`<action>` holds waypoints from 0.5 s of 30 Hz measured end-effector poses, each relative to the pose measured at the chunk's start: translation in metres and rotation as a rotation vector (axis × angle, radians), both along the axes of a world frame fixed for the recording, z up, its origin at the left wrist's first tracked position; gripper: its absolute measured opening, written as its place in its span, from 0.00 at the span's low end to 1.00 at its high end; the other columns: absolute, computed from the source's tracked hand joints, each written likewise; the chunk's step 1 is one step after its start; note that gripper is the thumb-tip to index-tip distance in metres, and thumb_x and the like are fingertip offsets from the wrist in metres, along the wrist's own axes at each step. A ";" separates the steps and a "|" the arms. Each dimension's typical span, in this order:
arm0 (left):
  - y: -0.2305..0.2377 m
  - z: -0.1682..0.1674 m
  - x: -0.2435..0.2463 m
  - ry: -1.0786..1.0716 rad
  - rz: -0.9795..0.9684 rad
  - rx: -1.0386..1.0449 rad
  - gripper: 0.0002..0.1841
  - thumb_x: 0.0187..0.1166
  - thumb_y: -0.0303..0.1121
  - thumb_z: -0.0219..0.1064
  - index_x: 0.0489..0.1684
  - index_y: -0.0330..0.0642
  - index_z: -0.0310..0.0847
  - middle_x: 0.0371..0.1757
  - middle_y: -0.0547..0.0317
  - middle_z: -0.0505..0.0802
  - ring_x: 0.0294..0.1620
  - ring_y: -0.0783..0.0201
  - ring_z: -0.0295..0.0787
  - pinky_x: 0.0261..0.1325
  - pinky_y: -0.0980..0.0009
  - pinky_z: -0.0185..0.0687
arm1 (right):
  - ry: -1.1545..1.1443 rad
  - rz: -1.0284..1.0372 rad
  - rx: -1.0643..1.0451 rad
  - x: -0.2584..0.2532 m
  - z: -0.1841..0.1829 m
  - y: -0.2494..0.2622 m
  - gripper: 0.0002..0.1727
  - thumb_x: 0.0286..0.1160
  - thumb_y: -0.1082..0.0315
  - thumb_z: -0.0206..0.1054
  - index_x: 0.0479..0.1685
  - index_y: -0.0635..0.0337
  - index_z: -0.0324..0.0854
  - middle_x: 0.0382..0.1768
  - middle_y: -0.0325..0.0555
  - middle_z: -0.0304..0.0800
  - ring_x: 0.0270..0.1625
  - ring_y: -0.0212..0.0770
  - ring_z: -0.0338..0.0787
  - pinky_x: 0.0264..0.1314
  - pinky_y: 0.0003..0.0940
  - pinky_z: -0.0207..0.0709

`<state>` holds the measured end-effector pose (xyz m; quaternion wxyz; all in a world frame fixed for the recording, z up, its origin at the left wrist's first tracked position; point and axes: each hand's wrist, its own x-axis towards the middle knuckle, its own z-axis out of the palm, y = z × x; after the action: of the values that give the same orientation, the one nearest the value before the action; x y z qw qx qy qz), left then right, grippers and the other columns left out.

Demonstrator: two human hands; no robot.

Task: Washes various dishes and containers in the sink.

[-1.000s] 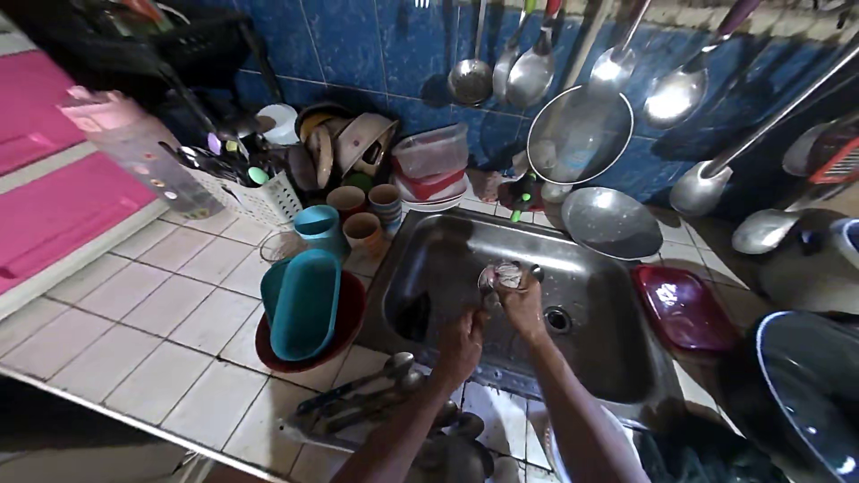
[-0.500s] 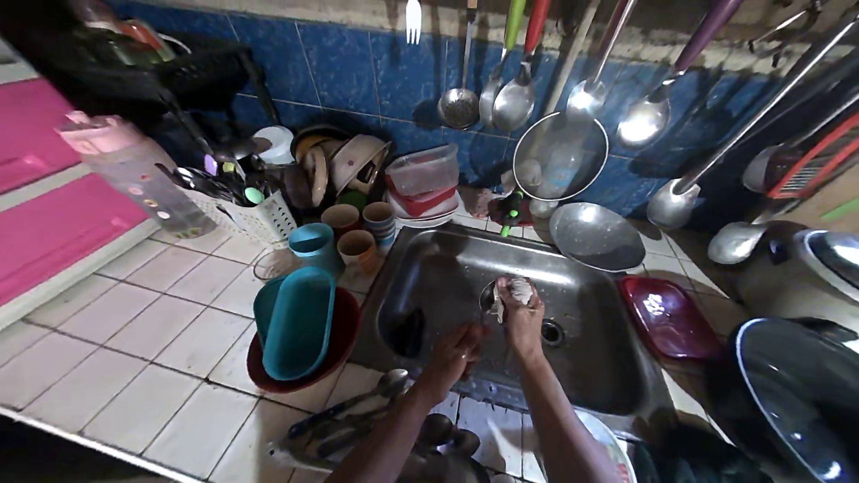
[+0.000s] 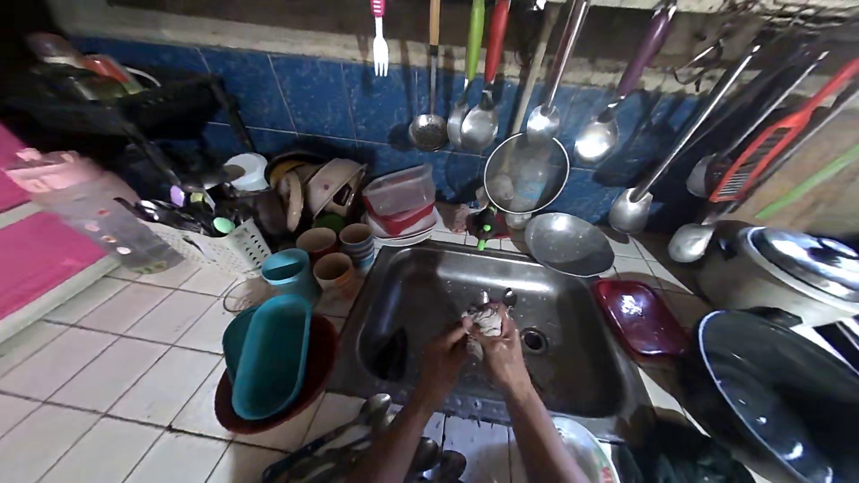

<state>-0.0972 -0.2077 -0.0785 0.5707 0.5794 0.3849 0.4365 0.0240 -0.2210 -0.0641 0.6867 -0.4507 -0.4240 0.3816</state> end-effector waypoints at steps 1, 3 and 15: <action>-0.002 -0.001 0.000 0.029 -0.003 0.044 0.16 0.83 0.22 0.59 0.66 0.25 0.82 0.64 0.42 0.88 0.56 0.69 0.87 0.60 0.73 0.83 | 0.061 -0.023 0.008 -0.001 0.001 0.001 0.19 0.65 0.81 0.71 0.57 0.69 0.76 0.44 0.40 0.91 0.46 0.27 0.91 0.53 0.26 0.88; -0.006 -0.005 -0.001 0.086 0.003 0.158 0.16 0.84 0.24 0.59 0.63 0.24 0.84 0.59 0.44 0.90 0.55 0.70 0.87 0.61 0.74 0.81 | 0.241 -0.049 -0.019 0.001 0.010 0.005 0.16 0.71 0.81 0.67 0.57 0.66 0.74 0.39 0.40 0.90 0.36 0.30 0.91 0.41 0.28 0.89; -0.009 -0.008 -0.013 0.307 0.029 0.424 0.15 0.81 0.20 0.58 0.58 0.22 0.87 0.58 0.33 0.92 0.60 0.48 0.91 0.70 0.57 0.82 | 0.266 -0.021 -0.149 -0.005 0.016 0.005 0.15 0.73 0.82 0.66 0.57 0.68 0.76 0.37 0.43 0.90 0.33 0.31 0.89 0.37 0.27 0.87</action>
<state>-0.1098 -0.2166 -0.0868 0.3650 0.7398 0.3753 0.4226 0.0189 -0.2162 -0.0476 0.7053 -0.4504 -0.2950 0.4611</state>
